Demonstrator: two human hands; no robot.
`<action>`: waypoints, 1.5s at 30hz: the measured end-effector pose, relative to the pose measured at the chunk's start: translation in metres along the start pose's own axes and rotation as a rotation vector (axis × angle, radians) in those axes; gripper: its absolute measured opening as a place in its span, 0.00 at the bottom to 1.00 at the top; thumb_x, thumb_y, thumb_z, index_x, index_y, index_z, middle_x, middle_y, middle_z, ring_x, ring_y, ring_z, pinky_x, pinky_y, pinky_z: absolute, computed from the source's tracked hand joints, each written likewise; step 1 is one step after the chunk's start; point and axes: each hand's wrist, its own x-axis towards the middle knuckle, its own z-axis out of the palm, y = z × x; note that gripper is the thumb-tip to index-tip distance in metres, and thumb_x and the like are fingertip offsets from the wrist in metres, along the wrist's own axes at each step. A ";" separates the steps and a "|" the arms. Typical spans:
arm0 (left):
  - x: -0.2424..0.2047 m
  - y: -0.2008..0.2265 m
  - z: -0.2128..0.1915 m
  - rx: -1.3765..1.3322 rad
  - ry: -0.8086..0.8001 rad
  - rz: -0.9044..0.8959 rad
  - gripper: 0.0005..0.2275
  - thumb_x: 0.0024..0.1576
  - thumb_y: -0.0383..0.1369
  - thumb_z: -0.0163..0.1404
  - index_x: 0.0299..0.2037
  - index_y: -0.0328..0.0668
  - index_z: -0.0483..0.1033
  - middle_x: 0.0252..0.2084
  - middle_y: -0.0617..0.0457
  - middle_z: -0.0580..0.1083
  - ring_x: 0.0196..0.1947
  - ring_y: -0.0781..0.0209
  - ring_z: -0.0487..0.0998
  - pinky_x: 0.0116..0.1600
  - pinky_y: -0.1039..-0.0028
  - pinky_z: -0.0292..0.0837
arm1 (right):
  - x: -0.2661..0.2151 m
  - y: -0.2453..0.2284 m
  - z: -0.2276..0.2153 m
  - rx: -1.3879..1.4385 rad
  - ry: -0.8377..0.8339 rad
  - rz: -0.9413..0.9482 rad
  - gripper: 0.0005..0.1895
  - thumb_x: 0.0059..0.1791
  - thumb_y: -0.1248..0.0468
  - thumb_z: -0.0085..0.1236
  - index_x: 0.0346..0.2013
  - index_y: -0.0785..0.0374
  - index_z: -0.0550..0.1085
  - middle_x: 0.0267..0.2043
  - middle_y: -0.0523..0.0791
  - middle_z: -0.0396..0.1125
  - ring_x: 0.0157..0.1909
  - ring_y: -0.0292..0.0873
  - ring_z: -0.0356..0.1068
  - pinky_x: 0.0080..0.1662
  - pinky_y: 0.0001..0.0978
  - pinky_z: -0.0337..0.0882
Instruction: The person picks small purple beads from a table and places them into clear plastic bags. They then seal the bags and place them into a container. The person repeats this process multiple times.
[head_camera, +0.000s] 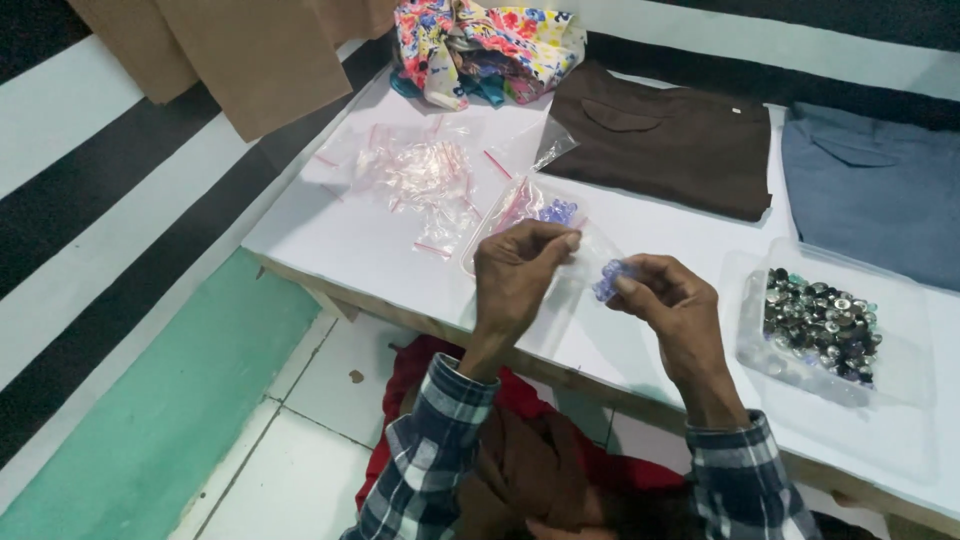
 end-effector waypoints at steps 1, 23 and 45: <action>0.004 -0.005 -0.010 0.004 -0.004 0.001 0.03 0.52 0.31 0.60 0.35 0.47 0.85 0.26 0.53 0.80 0.31 0.72 0.79 0.42 0.76 0.77 | 0.007 0.000 0.007 0.005 0.003 0.000 0.18 0.46 0.66 0.65 0.48 0.71 0.75 0.37 0.56 0.73 0.40 0.46 0.75 0.45 0.43 0.79; 0.029 -0.089 -0.056 0.704 0.036 0.270 0.14 0.60 0.28 0.49 0.55 0.36 0.75 0.56 0.32 0.73 0.57 0.32 0.74 0.58 0.47 0.70 | 0.022 0.081 0.057 -1.161 -0.076 -0.788 0.24 0.57 0.46 0.43 0.61 0.55 0.70 0.60 0.52 0.67 0.64 0.54 0.66 0.63 0.54 0.59; 0.015 -0.101 -0.040 0.730 0.142 0.230 0.18 0.67 0.39 0.35 0.58 0.41 0.74 0.60 0.40 0.72 0.58 0.40 0.74 0.60 0.51 0.67 | 0.013 0.094 0.059 -1.299 0.025 -0.747 0.34 0.58 0.42 0.32 0.66 0.65 0.65 0.62 0.57 0.65 0.67 0.57 0.63 0.64 0.61 0.56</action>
